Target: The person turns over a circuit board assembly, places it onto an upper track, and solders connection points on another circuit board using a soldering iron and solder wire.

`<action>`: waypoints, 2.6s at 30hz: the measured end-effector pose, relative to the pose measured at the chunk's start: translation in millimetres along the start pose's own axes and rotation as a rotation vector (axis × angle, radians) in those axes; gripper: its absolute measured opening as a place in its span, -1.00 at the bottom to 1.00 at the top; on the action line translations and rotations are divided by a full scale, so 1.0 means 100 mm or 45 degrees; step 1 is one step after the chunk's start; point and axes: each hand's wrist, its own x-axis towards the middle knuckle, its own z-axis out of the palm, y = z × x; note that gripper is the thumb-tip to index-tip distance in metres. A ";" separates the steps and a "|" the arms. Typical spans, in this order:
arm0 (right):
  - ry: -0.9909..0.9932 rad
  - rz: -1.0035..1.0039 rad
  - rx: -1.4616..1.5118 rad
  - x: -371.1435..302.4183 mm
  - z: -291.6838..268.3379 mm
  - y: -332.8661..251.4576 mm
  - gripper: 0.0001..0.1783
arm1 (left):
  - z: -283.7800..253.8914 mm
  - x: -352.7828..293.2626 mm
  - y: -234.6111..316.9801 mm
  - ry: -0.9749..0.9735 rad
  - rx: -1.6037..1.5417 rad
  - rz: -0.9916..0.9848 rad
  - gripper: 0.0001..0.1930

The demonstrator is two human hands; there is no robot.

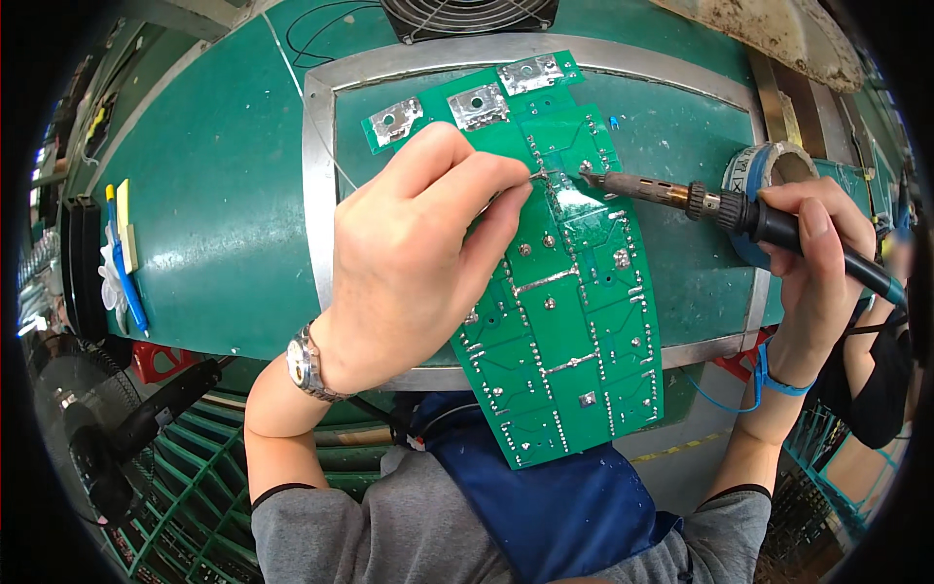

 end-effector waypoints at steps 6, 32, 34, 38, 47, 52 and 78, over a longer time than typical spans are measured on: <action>-0.035 -0.022 0.036 0.12 0.08 0.04 -0.57 | -0.01 0.00 0.01 -0.017 0.007 -0.059 -0.84; 0.148 0.061 -0.011 -0.27 -0.29 0.03 -0.56 | -0.13 0.02 -0.19 0.156 -0.072 -0.202 -0.84; 0.685 -0.221 -0.269 -0.48 -0.17 0.19 -0.57 | -0.21 0.00 -0.29 0.184 -0.266 -0.280 -0.86; 1.041 -0.149 -0.464 -0.84 -0.29 0.27 -0.62 | -0.38 0.02 -0.33 0.199 -0.732 -0.501 -0.87; 1.073 -0.148 -0.821 -1.06 -0.23 0.37 -0.68 | -0.44 0.04 -0.38 0.237 -1.159 -0.591 -0.79; 1.040 0.072 -0.819 -1.08 -0.20 0.33 -0.69 | -0.46 0.04 -0.50 0.338 -1.177 -0.576 -0.77; 1.176 -0.169 -0.642 -1.28 -0.16 0.32 -0.66 | -0.37 0.10 -0.68 0.482 -1.214 -0.608 -0.85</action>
